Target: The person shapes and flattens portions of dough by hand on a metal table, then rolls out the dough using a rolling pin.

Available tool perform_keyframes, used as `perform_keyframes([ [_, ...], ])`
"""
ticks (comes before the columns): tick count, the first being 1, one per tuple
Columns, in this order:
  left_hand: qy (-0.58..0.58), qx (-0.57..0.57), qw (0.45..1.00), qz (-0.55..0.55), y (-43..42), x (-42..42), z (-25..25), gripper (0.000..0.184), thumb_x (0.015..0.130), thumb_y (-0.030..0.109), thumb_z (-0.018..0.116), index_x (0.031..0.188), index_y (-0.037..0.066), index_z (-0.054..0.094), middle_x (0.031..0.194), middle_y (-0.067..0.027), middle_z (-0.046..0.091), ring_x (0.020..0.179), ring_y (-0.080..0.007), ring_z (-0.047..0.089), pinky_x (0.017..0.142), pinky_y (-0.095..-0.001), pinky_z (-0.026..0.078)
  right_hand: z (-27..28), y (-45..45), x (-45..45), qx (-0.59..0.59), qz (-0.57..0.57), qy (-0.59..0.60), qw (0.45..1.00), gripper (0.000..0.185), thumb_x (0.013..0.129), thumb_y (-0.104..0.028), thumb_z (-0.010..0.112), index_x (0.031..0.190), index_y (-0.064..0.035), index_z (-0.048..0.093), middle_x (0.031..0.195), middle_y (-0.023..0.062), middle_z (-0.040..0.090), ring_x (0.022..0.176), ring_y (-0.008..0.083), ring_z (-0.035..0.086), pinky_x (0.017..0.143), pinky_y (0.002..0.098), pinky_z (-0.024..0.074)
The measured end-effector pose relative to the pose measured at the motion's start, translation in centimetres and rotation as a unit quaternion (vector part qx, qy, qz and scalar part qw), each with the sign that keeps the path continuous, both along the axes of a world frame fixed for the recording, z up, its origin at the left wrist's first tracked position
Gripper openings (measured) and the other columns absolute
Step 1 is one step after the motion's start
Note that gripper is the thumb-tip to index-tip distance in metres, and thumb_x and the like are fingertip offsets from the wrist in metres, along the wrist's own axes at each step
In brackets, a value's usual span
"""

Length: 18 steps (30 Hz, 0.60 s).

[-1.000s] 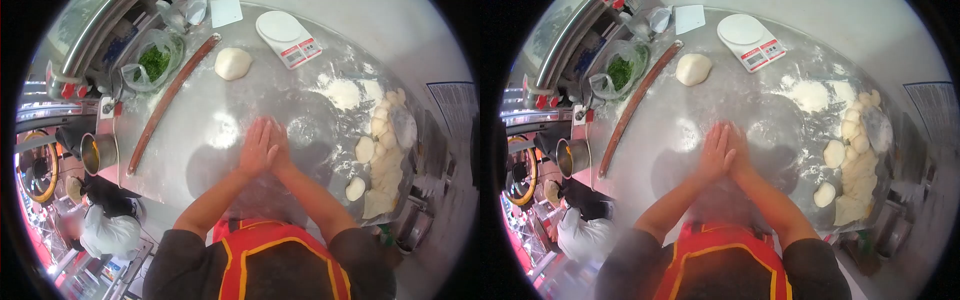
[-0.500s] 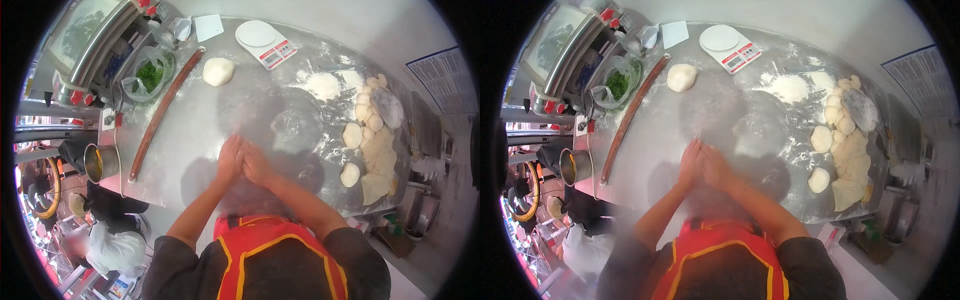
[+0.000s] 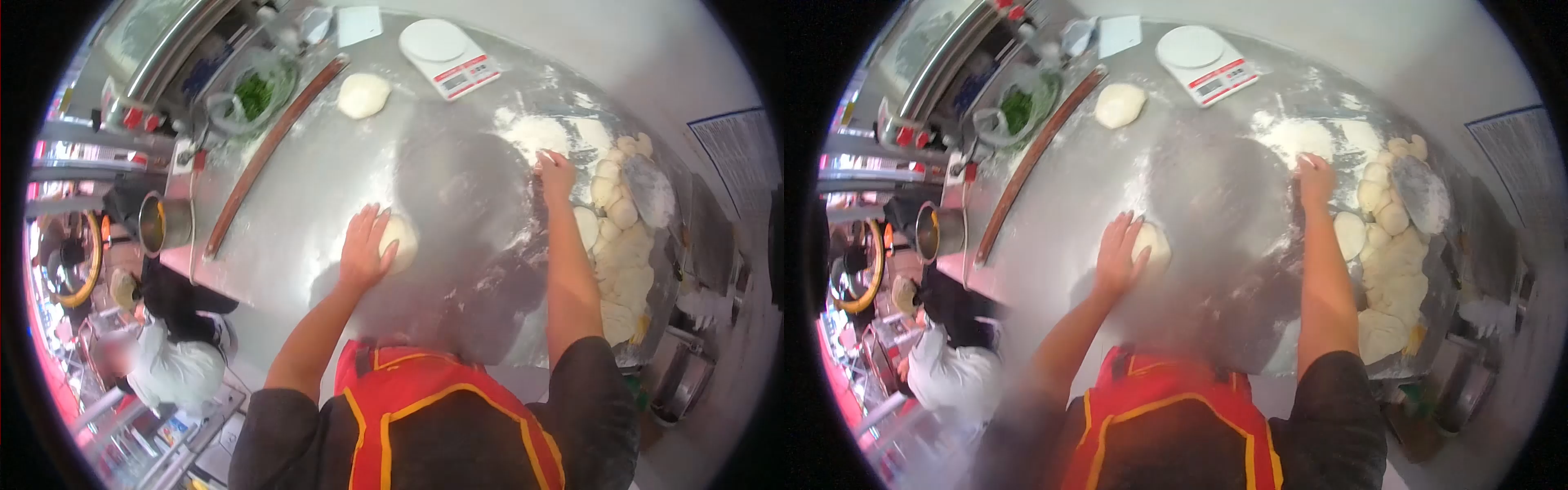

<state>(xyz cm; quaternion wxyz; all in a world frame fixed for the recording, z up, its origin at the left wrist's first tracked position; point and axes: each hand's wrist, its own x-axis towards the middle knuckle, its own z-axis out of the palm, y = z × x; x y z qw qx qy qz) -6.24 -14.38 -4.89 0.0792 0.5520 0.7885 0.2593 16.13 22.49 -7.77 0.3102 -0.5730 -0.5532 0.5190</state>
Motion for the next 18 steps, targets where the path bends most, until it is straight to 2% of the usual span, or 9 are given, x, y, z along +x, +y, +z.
perform_keyframes([
  [2, -0.007, 0.013, 1.000, 0.004, -0.2, 0.0, -0.3, 0.054, 0.084, 0.024, 0.063, 0.133, 0.004, 0.049, 0.140, -0.0209, 0.044, 0.132, -0.0385, 0.039, 0.110, -0.0492, 0.030, 0.6, -2.6, 1.1, -0.069, -0.058, 0.128, 0.988, 0.029, 0.086, -0.006, 0.066, 0.112, 0.0056, 0.061, 0.104, 0.0152, 0.062, 0.091, 0.0210, 0.061, 0.071, 0.0288, 0.0561],
  [4, -0.004, 0.015, 1.000, 0.003, -0.6, 0.0, -0.5, 0.054, 0.086, 0.023, 0.062, 0.134, 0.004, 0.047, 0.141, -0.0210, 0.043, 0.132, -0.0381, 0.038, 0.110, -0.0486, 0.030, 0.4, -4.3, 3.7, -0.109, -0.084, 0.198, 0.971, 0.027, 0.087, 0.000, 0.063, 0.113, 0.0056, 0.059, 0.105, 0.0172, 0.061, 0.090, 0.0226, 0.061, 0.075, 0.0316, 0.0577],
  [7, -0.009, 0.020, 1.000, -0.006, -0.9, -0.1, -0.7, 0.056, 0.088, 0.022, 0.059, 0.138, 0.003, 0.042, 0.143, -0.0214, 0.039, 0.134, -0.0380, 0.036, 0.111, -0.0477, 0.029, -0.4, -7.4, 5.7, -0.119, -0.235, 0.211, 0.941, 0.026, 0.089, 0.000, 0.060, 0.114, 0.0057, 0.058, 0.107, 0.0174, 0.060, 0.092, 0.0242, 0.062, 0.076, 0.0329, 0.0575],
  [9, -0.037, 0.036, 0.999, -0.004, -1.2, -0.3, -0.9, 0.057, 0.090, 0.020, 0.057, 0.140, 0.001, 0.038, 0.145, -0.0217, 0.037, 0.135, -0.0384, 0.034, 0.112, -0.0469, 0.028, 0.1, -12.5, 3.2, -0.106, -0.284, 0.238, 0.923, 0.025, 0.090, 0.000, 0.057, 0.114, 0.0044, 0.059, 0.109, 0.0182, 0.060, 0.093, 0.0243, 0.061, 0.075, 0.0331, 0.0566],
  [11, -0.106, 0.081, 0.991, 0.012, -2.1, -0.4, -1.4, 0.057, 0.091, 0.018, 0.055, 0.141, 0.000, 0.035, 0.146, -0.0219, 0.036, 0.136, -0.0384, 0.033, 0.112, -0.0458, 0.028, 2.2, -18.8, -1.8, -0.055, -0.118, 0.035, 0.991, 0.026, 0.090, 0.000, 0.055, 0.115, 0.0020, 0.060, 0.104, 0.0168, 0.062, 0.087, 0.0233, 0.062, 0.073, 0.0322, 0.0556],
  [13, -0.148, 0.114, 0.981, 0.053, -3.3, -1.6, -1.6, 0.057, 0.091, 0.016, 0.054, 0.142, -0.001, 0.034, 0.146, -0.0222, 0.035, 0.136, -0.0383, 0.033, 0.113, -0.0446, 0.027, 3.3, -24.0, -5.8, -0.188, 0.050, 0.207, 0.959, 0.032, 0.089, 0.005, 0.053, 0.120, 0.0010, 0.058, 0.102, 0.0125, 0.064, 0.086, 0.0200, 0.063, 0.078, 0.0311, 0.0556],
  [15, -0.167, 0.133, 0.969, 0.128, -6.2, -3.3, -1.6, 0.057, 0.091, 0.013, 0.053, 0.142, -0.001, 0.034, 0.146, -0.0225, 0.036, 0.136, -0.0381, 0.033, 0.112, -0.0436, 0.028, 3.5, -23.8, -6.9, -0.142, -0.021, 0.157, 0.977, 0.034, 0.088, 0.006, 0.052, 0.121, 0.0005, 0.058, 0.099, 0.0102, 0.065, 0.084, 0.0176, 0.064, 0.076, 0.0290, 0.0550],
  [17, -0.066, 0.194, 0.972, 0.119, -10.3, -7.6, -1.1, 0.057, 0.090, 0.009, 0.054, 0.142, -0.002, 0.035, 0.145, -0.0238, 0.037, 0.136, -0.0377, 0.034, 0.112, -0.0432, 0.027, 3.2, -24.6, -7.8, -0.102, -0.046, 0.124, 0.986, 0.033, 0.088, 0.004, 0.054, 0.120, 0.0013, 0.059, 0.097, 0.0089, 0.065, 0.082, 0.0162, 0.064, 0.073, 0.0272, 0.0542],
  [18, -0.047, 0.179, 0.970, 0.158, -12.0, -9.7, -0.5, 0.057, 0.089, 0.007, 0.055, 0.141, -0.003, 0.036, 0.144, -0.0248, 0.038, 0.136, -0.0384, 0.034, 0.113, -0.0435, 0.027, 3.0, -25.4, -8.2, -0.085, -0.036, 0.116, 0.989, 0.031, 0.088, 0.001, 0.055, 0.118, 0.0023, 0.060, 0.096, 0.0088, 0.066, 0.082, 0.0160, 0.064, 0.071, 0.0264, 0.0538],
])
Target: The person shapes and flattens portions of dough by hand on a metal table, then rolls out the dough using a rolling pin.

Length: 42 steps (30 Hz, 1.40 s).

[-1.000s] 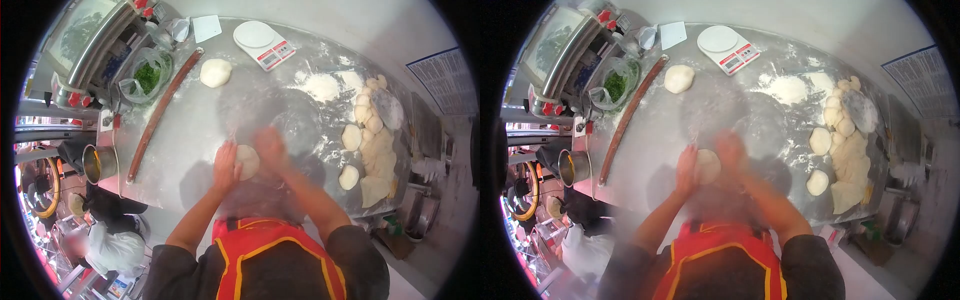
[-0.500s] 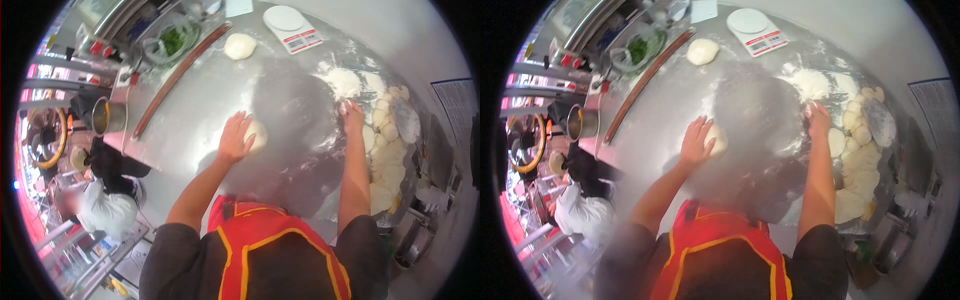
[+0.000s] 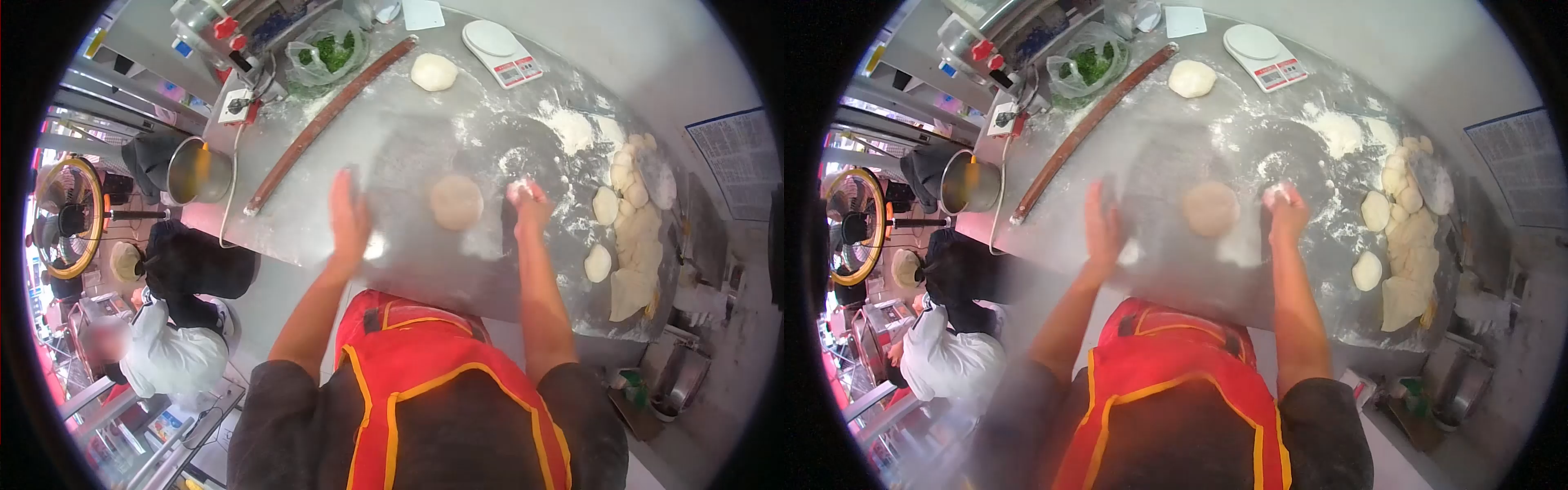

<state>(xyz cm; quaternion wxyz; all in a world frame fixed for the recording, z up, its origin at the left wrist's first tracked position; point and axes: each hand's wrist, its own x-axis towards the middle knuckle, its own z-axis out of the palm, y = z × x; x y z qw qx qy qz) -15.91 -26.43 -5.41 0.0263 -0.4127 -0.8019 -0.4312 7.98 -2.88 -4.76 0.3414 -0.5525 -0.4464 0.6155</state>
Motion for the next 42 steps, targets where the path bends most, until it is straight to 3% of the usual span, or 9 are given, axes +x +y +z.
perform_keyframes([
  [5, 0.106, -0.082, 0.987, 0.093, -6.2, -9.1, 2.2, 0.055, 0.086, 0.006, 0.056, 0.137, -0.006, 0.039, 0.137, -0.0269, 0.045, 0.132, -0.0419, 0.037, 0.111, -0.0464, 0.028, 0.2, -2.5, -2.3, 0.239, 0.057, -0.172, 0.954, 0.028, 0.092, -0.006, 0.052, 0.117, 0.0031, 0.061, 0.101, 0.0184, 0.068, 0.090, 0.0307, 0.066, 0.080, 0.0363, 0.0525],
  [11, 0.030, -0.292, 0.955, 0.051, -4.6, -16.1, 0.7, 0.042, 0.087, 0.009, 0.048, 0.128, -0.002, 0.048, 0.116, -0.0254, 0.059, 0.111, -0.0388, 0.055, 0.096, -0.0469, 0.043, -1.0, -11.5, -6.6, 0.498, 0.366, -0.438, 0.653, 0.067, 0.089, -0.028, 0.056, 0.146, -0.0054, 0.029, 0.150, 0.0209, 0.030, 0.140, 0.0351, 0.028, 0.114, 0.0557, 0.0157],
  [14, 0.131, -0.161, 0.977, 0.049, -3.2, -18.9, -5.9, 0.028, 0.085, 0.005, 0.048, 0.110, 0.005, 0.060, 0.104, -0.0182, 0.062, 0.100, -0.0348, 0.060, 0.089, -0.0459, 0.048, 0.6, -13.0, -3.1, 0.405, 0.468, -0.363, 0.696, 0.067, 0.086, -0.024, 0.055, 0.145, -0.0037, 0.033, 0.149, 0.0176, 0.035, 0.140, 0.0345, 0.028, 0.113, 0.0560, 0.0161],
  [16, 0.012, -0.338, 0.940, 0.052, -1.6, -18.6, -2.2, 0.021, 0.087, 0.011, 0.051, 0.104, 0.007, 0.062, 0.110, -0.0176, 0.063, 0.104, -0.0343, 0.061, 0.089, -0.0456, 0.049, 0.0, -11.2, -2.4, 0.418, 0.422, -0.373, 0.713, 0.067, 0.088, -0.031, 0.053, 0.146, -0.0041, 0.033, 0.149, 0.0234, 0.032, 0.139, 0.0416, 0.027, 0.113, 0.0551, 0.0167],
  [22, -0.108, -0.305, 0.946, 0.029, -3.6, -12.7, 4.8, 0.019, 0.085, 0.015, 0.053, 0.097, 0.003, 0.060, 0.098, -0.0223, 0.065, 0.092, -0.0398, 0.064, 0.080, -0.0480, 0.051, -0.2, -9.0, -7.7, 0.455, 0.350, -0.432, 0.696, 0.067, 0.084, -0.036, 0.061, 0.141, -0.0059, 0.039, 0.145, 0.0231, 0.035, 0.133, 0.0427, 0.033, 0.111, 0.0563, 0.0224],
  [28, -0.124, -0.295, 0.947, 0.019, -9.3, -4.5, 6.0, 0.029, 0.081, 0.022, 0.061, 0.106, 0.008, 0.057, 0.097, -0.0195, 0.064, 0.089, -0.0399, 0.064, 0.078, -0.0497, 0.050, -4.8, -7.3, -0.7, 0.667, 0.478, -0.227, 0.524, 0.064, 0.081, -0.033, 0.064, 0.135, -0.0060, 0.044, 0.141, 0.0220, 0.040, 0.130, 0.0430, 0.035, 0.109, 0.0553, 0.0262],
  [31, -0.124, -0.304, 0.945, -0.020, -9.8, -1.5, 7.1, 0.030, 0.081, 0.024, 0.062, 0.106, 0.009, 0.056, 0.096, -0.0178, 0.064, 0.088, -0.0393, 0.064, 0.078, -0.0495, 0.050, -3.4, -3.5, 4.3, 0.417, 0.549, -0.267, 0.674, 0.063, 0.081, -0.029, 0.065, 0.134, -0.0045, 0.044, 0.138, 0.0226, 0.042, 0.130, 0.0432, 0.036, 0.110, 0.0552, 0.0246],
  [34, -0.106, -0.298, 0.946, -0.074, -8.7, 1.0, 5.9, 0.030, 0.080, 0.023, 0.063, 0.105, 0.009, 0.057, 0.096, -0.0171, 0.064, 0.087, -0.0387, 0.064, 0.077, -0.0493, 0.050, -5.5, -1.1, 5.3, 0.523, 0.396, -0.389, 0.647, 0.064, 0.081, -0.027, 0.066, 0.135, -0.0030, 0.043, 0.139, 0.0245, 0.041, 0.130, 0.0421, 0.037, 0.110, 0.0556, 0.0236],
  [42, 0.007, -0.306, 0.939, -0.158, -4.2, 5.0, 4.7, 0.025, 0.077, 0.015, 0.061, 0.102, 0.010, 0.059, 0.089, -0.0155, 0.066, 0.086, -0.0387, 0.065, 0.073, -0.0498, 0.052, -2.7, -4.3, 4.7, 0.456, 0.510, -0.179, 0.707, 0.060, 0.085, -0.021, 0.063, 0.136, 0.0018, 0.043, 0.139, 0.0256, 0.043, 0.132, 0.0433, 0.036, 0.112, 0.0491, 0.0261],
])
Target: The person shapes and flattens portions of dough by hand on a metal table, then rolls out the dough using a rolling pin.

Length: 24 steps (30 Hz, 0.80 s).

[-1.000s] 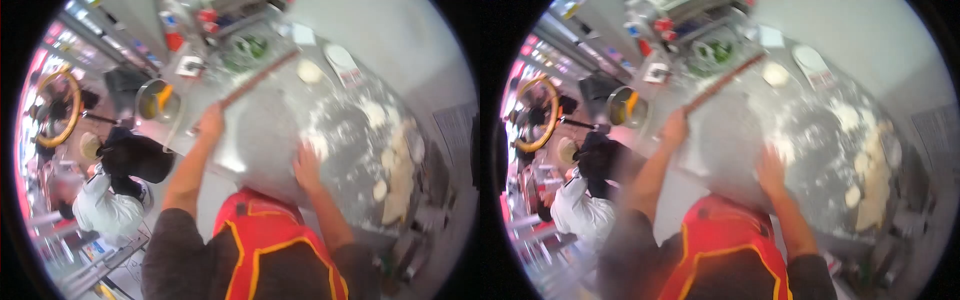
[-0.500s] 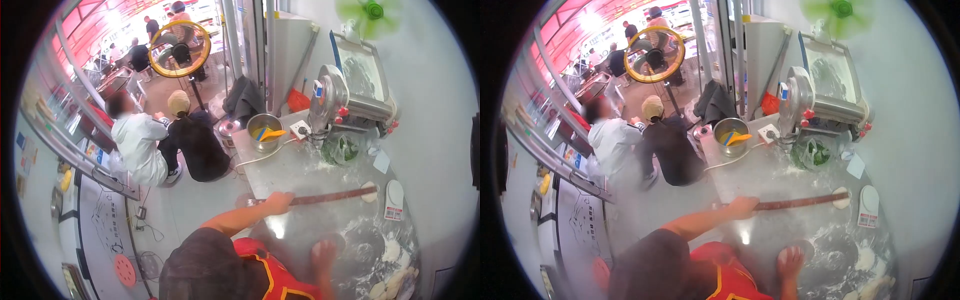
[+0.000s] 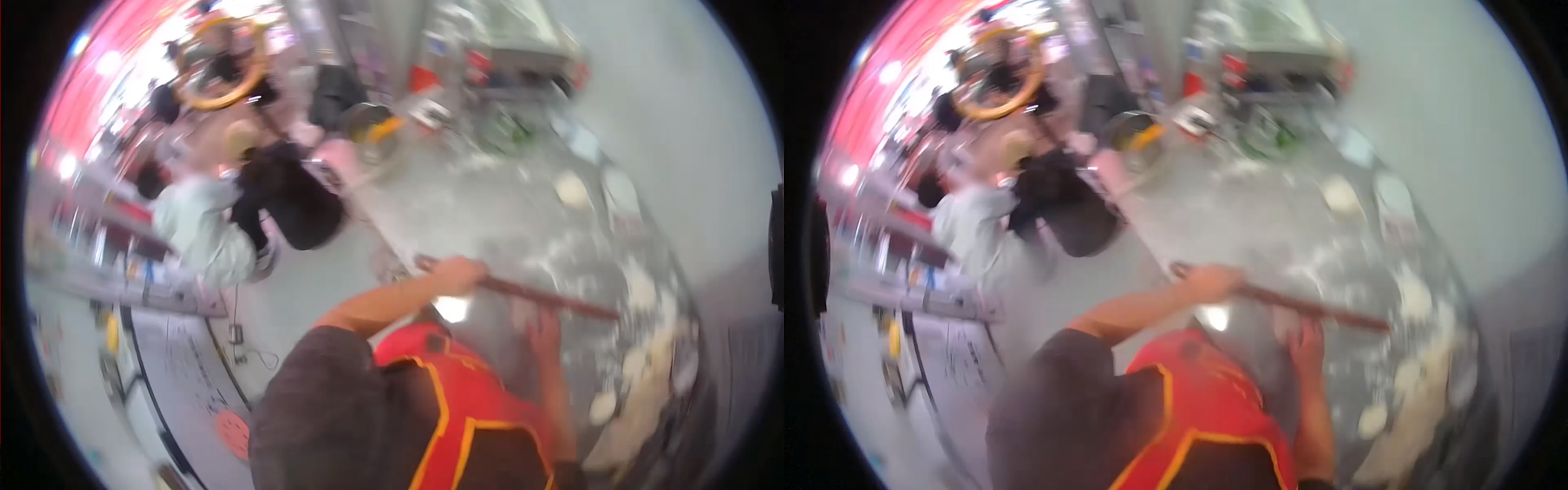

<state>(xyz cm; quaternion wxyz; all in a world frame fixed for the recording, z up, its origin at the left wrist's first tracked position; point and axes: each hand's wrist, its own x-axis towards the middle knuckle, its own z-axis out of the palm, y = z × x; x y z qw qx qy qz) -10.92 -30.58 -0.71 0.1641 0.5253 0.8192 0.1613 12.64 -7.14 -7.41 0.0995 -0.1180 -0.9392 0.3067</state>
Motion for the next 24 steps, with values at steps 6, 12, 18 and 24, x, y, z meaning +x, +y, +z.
perform_keyframes([
  [6, 0.027, 0.016, 0.992, -0.125, 2.4, -1.2, 1.0, 0.024, 0.080, 0.024, 0.066, 0.099, 0.014, 0.056, 0.088, -0.0116, 0.064, 0.083, -0.0320, 0.065, 0.070, -0.0449, 0.051, 7.4, 3.1, 6.4, 0.117, -0.161, -0.158, 0.967, 0.067, 0.076, -0.012, 0.074, 0.136, -0.0092, 0.044, 0.133, 0.0197, 0.048, 0.128, 0.0382, 0.041, 0.110, 0.0507, 0.0271],
  [12, 0.070, 0.075, 0.991, -0.087, 3.5, -1.3, -0.2, 0.050, 0.082, 0.023, 0.066, 0.126, 0.006, 0.051, 0.124, -0.0123, 0.055, 0.121, -0.0323, 0.048, 0.104, -0.0491, 0.031, 5.3, 0.8, 10.5, 0.141, -0.229, -0.132, 0.954, 0.060, 0.082, -0.016, 0.067, 0.136, -0.0061, 0.045, 0.135, 0.0177, 0.049, 0.127, 0.0351, 0.043, 0.110, 0.0517, 0.0267],
  [18, 0.164, -0.005, 0.986, -0.024, 9.6, -2.0, -2.6, 0.063, 0.092, 0.038, 0.052, 0.143, 0.004, 0.036, 0.148, -0.0150, 0.037, 0.139, -0.0299, 0.031, 0.112, -0.0511, 0.022, 2.9, 3.3, 6.3, 0.206, -0.350, -0.110, 0.907, 0.055, 0.093, -0.025, 0.052, 0.141, -0.0036, 0.038, 0.143, 0.0166, 0.043, 0.133, 0.0340, 0.039, 0.111, 0.0543, 0.0241],
  [24, 0.220, 0.001, 0.975, -0.023, 20.6, -7.2, -2.5, 0.066, 0.095, 0.045, 0.045, 0.149, 0.010, 0.029, 0.155, -0.0134, 0.025, 0.144, -0.0322, 0.019, 0.115, -0.0527, 0.016, 1.8, 13.9, 0.5, 0.255, -0.366, -0.156, 0.881, 0.055, 0.097, -0.031, 0.044, 0.145, -0.0059, 0.034, 0.149, 0.0168, 0.034, 0.138, 0.0326, 0.031, 0.114, 0.0530, 0.0179],
])
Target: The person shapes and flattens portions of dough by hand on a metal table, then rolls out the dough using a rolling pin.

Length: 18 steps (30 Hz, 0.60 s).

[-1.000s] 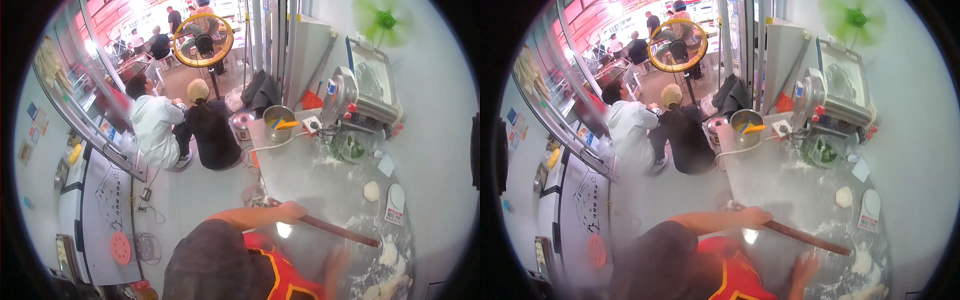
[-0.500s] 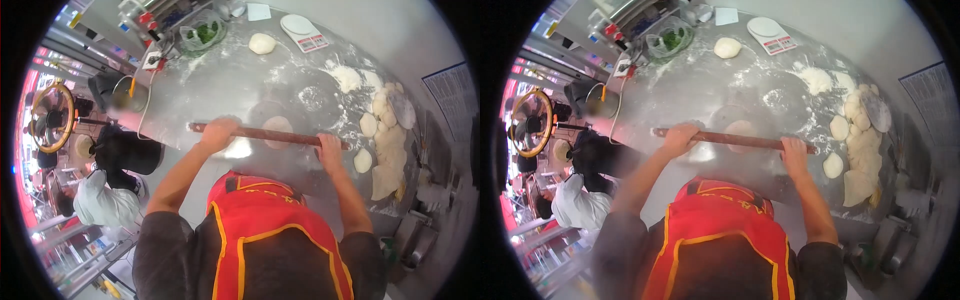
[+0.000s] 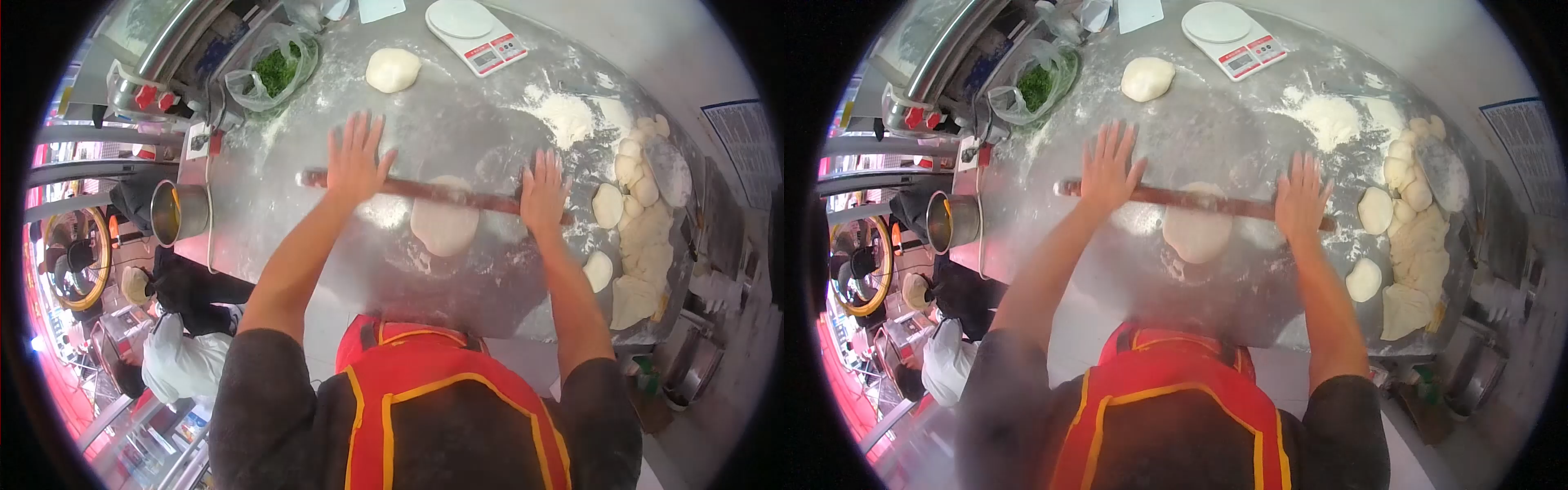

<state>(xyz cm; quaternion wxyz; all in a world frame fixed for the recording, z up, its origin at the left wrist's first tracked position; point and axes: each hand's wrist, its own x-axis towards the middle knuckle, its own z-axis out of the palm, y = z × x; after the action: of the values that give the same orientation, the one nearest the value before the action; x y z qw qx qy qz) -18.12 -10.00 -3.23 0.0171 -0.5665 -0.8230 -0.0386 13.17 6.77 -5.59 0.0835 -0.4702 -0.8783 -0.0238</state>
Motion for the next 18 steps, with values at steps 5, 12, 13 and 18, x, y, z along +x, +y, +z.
perform_keyframes([
  [5, 0.018, 0.076, 0.997, -0.002, 3.8, -2.0, -0.5, 0.071, 0.094, 0.047, 0.045, 0.149, 0.007, 0.026, 0.155, -0.0141, 0.024, 0.145, -0.0325, 0.016, 0.116, -0.0516, 0.012, 0.9, 4.0, -2.7, -0.008, 0.011, 0.064, 0.998, 0.056, 0.098, -0.029, 0.041, 0.148, -0.0076, 0.028, 0.152, 0.0166, 0.029, 0.141, 0.0341, 0.027, 0.114, 0.0535, 0.0161],
  [12, -0.067, 0.097, 0.992, -0.035, -13.7, 5.4, -2.4, 0.064, 0.089, 0.036, 0.055, 0.139, -0.001, 0.040, 0.146, -0.0202, 0.039, 0.139, -0.0347, 0.031, 0.115, -0.0499, 0.018, 1.4, -13.1, 7.7, -0.141, 0.055, 0.041, 0.988, 0.052, 0.096, -0.022, 0.042, 0.143, -0.0004, 0.035, 0.149, 0.0208, 0.033, 0.138, 0.0375, 0.030, 0.113, 0.0555, 0.0168],
  [13, -0.065, 0.128, 0.988, -0.056, -14.3, 5.7, -1.8, 0.063, 0.088, 0.034, 0.056, 0.138, -0.002, 0.042, 0.144, -0.0206, 0.041, 0.138, -0.0351, 0.033, 0.115, -0.0493, 0.020, 1.5, -12.4, 7.7, -0.134, 0.070, 0.047, 0.987, 0.052, 0.096, -0.022, 0.042, 0.142, 0.0002, 0.036, 0.149, 0.0212, 0.034, 0.138, 0.0377, 0.031, 0.113, 0.0555, 0.0173],
  [18, -0.073, 0.096, 0.992, -0.037, -8.2, 2.7, -0.3, 0.058, 0.092, 0.031, 0.051, 0.139, 0.000, 0.040, 0.143, -0.0207, 0.041, 0.136, -0.0364, 0.035, 0.111, -0.0524, 0.025, 1.7, -8.7, 4.5, -0.065, 0.021, 0.064, 0.996, 0.051, 0.094, -0.021, 0.048, 0.140, 0.0009, 0.039, 0.146, 0.0220, 0.038, 0.137, 0.0368, 0.033, 0.113, 0.0550, 0.0194],
])
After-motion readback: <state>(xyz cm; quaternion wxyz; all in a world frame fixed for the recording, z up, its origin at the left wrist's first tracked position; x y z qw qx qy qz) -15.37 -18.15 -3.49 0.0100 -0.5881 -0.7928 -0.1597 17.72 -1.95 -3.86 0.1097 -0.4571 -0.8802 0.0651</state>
